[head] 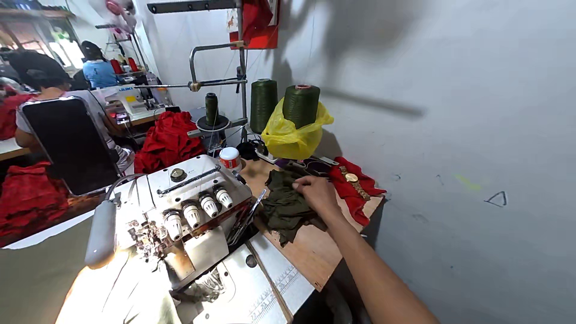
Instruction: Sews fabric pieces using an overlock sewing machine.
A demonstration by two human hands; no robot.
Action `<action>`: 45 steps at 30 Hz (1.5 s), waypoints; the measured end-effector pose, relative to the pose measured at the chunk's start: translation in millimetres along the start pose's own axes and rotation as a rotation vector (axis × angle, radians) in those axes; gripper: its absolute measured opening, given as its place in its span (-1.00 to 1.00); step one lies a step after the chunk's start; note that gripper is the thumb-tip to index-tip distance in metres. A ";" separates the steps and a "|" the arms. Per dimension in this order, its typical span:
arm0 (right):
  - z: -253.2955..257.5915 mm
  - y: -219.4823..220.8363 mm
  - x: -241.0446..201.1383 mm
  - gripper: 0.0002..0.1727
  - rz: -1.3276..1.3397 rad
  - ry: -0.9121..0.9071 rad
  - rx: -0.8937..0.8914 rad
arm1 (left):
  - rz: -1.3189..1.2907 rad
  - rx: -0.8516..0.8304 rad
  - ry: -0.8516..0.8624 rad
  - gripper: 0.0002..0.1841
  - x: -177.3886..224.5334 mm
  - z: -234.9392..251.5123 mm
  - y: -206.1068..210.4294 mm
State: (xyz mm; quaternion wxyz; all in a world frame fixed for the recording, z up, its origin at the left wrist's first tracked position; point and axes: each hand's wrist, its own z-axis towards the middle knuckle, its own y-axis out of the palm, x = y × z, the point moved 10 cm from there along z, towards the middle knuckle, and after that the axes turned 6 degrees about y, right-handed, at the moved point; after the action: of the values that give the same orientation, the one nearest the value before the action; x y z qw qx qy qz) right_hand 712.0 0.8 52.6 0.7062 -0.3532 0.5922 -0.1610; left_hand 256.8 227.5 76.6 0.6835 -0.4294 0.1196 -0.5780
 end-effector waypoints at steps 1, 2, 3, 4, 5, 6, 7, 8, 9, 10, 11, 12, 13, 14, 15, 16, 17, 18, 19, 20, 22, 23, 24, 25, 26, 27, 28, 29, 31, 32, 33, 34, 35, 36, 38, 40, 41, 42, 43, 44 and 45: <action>-2.9 -13.8 -3.5 -0.74 0.093 -0.053 0.087 | 0.018 -0.012 -0.006 -0.53 2.4 1.9 0.3; -9.3 -27.1 -7.7 -0.69 0.181 -0.124 0.181 | 0.040 -0.022 -0.001 -0.55 5.2 3.5 0.0; -18.4 -39.0 -12.4 -0.65 0.252 -0.202 0.270 | 0.063 -0.030 0.007 -0.55 5.9 3.7 0.4; -29.0 -50.1 -16.9 -0.64 0.313 -0.265 0.347 | 0.088 -0.037 0.013 -0.54 5.9 2.5 1.2; -40.8 -59.3 -20.8 -0.64 0.368 -0.311 0.394 | 0.090 -0.029 0.021 -0.53 4.3 0.7 1.4; -53.5 -67.2 -25.1 -0.65 0.421 -0.356 0.424 | 0.067 -0.010 0.026 -0.52 0.9 -1.2 1.5; -67.6 -72.9 -29.4 -0.67 0.480 -0.394 0.426 | 0.039 0.000 0.024 -0.50 -2.1 -2.5 1.6; -84.2 -75.8 -33.3 -0.68 0.546 -0.413 0.396 | 0.028 0.004 0.015 -0.49 -4.5 -2.5 1.3; -103.8 -75.3 -37.4 -0.70 0.612 -0.419 0.340 | 0.001 0.018 -0.003 -0.47 -12.6 -3.6 2.3; -125.7 -70.6 -42.1 -0.73 0.678 -0.420 0.263 | -0.022 0.027 -0.027 -0.44 -20.2 -4.7 3.2; -148.9 -60.8 -46.5 -0.77 0.746 -0.415 0.164 | -0.002 0.030 -0.044 -0.44 -16.0 -2.8 0.6; -172.2 -46.3 -51.5 -0.81 0.816 -0.392 0.033 | 0.063 0.049 -0.018 -0.48 -1.9 -0.2 -5.0; -194.3 -28.8 -57.5 -0.85 0.887 -0.350 -0.120 | 0.111 0.088 0.018 -0.53 20.4 0.1 -13.6; -217.0 -9.0 -63.8 -0.88 0.941 -0.288 -0.278 | 0.112 0.107 0.026 -0.55 47.1 -2.0 -23.2; -240.0 10.7 -70.3 -0.87 0.975 -0.222 -0.417 | 0.064 0.093 0.015 -0.58 74.1 -5.8 -29.9; -259.9 29.6 -76.2 -0.84 1.000 -0.167 -0.520 | -0.078 0.042 -0.010 -0.62 95.5 -10.3 -29.4; -275.8 47.0 -80.7 -0.82 1.016 -0.130 -0.593 | -0.316 -0.059 -0.066 -0.63 109.1 -18.9 -18.5; -288.7 62.6 -83.0 -0.81 1.027 -0.105 -0.641 | -0.544 -0.129 -0.170 -0.65 113.9 -34.2 -3.6; -298.3 75.9 -84.4 -0.81 1.031 -0.086 -0.666 | -0.687 -0.124 -0.307 -0.72 111.6 -51.4 6.4; -305.0 86.6 -86.3 -0.82 1.041 -0.070 -0.679 | -0.750 -0.080 -0.426 -0.81 105.1 -65.0 10.7; -313.9 98.4 -90.9 -0.82 1.064 -0.051 -0.693 | -0.770 -0.010 -0.532 -0.93 94.7 -74.0 3.3; -316.2 101.1 -92.9 -0.82 1.074 -0.046 -0.689 | -0.744 0.010 -0.527 -0.94 91.7 -71.7 -4.0; -319.2 102.8 -93.5 -0.80 1.085 -0.042 -0.681 | -0.694 0.013 -0.510 -0.93 89.5 -69.9 -9.9; -323.4 104.1 -92.3 -0.79 1.094 -0.037 -0.674 | -0.642 0.006 -0.493 -0.92 87.8 -70.8 -12.5; -328.0 105.5 -90.6 -0.78 1.094 -0.035 -0.671 | -0.594 -0.006 -0.477 -0.92 86.8 -74.6 -11.2; -332.5 106.6 -89.7 -0.76 1.090 -0.042 -0.678 | -0.543 -0.016 -0.453 -0.90 87.5 -78.9 -7.8; -336.0 107.8 -90.1 -0.75 1.085 -0.054 -0.695 | -0.482 -0.030 -0.420 -0.89 90.5 -81.6 -4.0; -338.5 108.2 -90.9 -0.73 1.082 -0.069 -0.710 | -0.413 -0.043 -0.383 -0.87 94.7 -82.2 -0.8; -341.9 106.5 -91.9 -0.70 1.077 -0.100 -0.733 | -0.263 -0.047 -0.270 -0.83 104.3 -78.0 0.2; -342.3 104.7 -92.9 -0.70 1.077 -0.114 -0.745 | -0.192 -0.036 -0.205 -0.82 107.6 -74.0 -1.4; -342.9 102.6 -94.5 -0.70 1.082 -0.137 -0.764 | -0.146 -0.025 -0.163 -0.82 109.2 -70.5 -3.5; -343.7 100.9 -95.3 -0.70 1.090 -0.161 -0.786 | -0.134 -0.015 -0.159 -0.83 108.5 -69.2 -5.8; -344.4 99.6 -95.2 -0.70 1.098 -0.182 -0.809 | -0.156 -0.002 -0.196 -0.84 105.2 -69.8 -8.3; -344.0 98.1 -94.6 -0.70 1.091 -0.208 -0.826 | -0.205 0.016 -0.270 -0.85 99.1 -71.9 -11.1; -337.9 92.8 -91.9 -0.73 1.003 -0.276 -0.801 | -0.393 0.037 -0.466 -0.84 82.8 -76.9 -15.8; -327.7 83.8 -89.4 -0.77 0.831 -0.339 -0.686 | -0.654 0.033 -0.572 -0.80 77.0 -76.0 -17.7; -323.2 79.3 -90.0 -0.76 0.773 -0.359 -0.634 | -0.789 0.026 -0.595 -0.77 78.5 -74.5 -15.3; -319.4 75.2 -91.1 -0.76 0.749 -0.374 -0.590 | -0.920 0.015 -0.605 -0.74 82.5 -74.0 -9.9; -316.1 72.0 -92.3 -0.76 0.741 -0.389 -0.546 | -1.047 0.005 -0.617 -0.72 87.6 -75.0 -1.7; -313.1 70.2 -93.6 -0.77 0.739 -0.403 -0.501 | -1.164 -0.003 -0.641 -0.71 93.0 -77.2 7.8; -311.2 69.7 -95.3 -0.77 0.739 -0.416 -0.470 | -1.270 -0.026 -0.676 -0.73 98.6 -80.7 17.6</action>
State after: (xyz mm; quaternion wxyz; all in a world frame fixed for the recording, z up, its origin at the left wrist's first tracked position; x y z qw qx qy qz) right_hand 379.5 15.2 58.1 0.7206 -0.2939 0.5447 0.3125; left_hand 245.5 102.5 48.0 0.2099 -0.5795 -0.3646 -0.6980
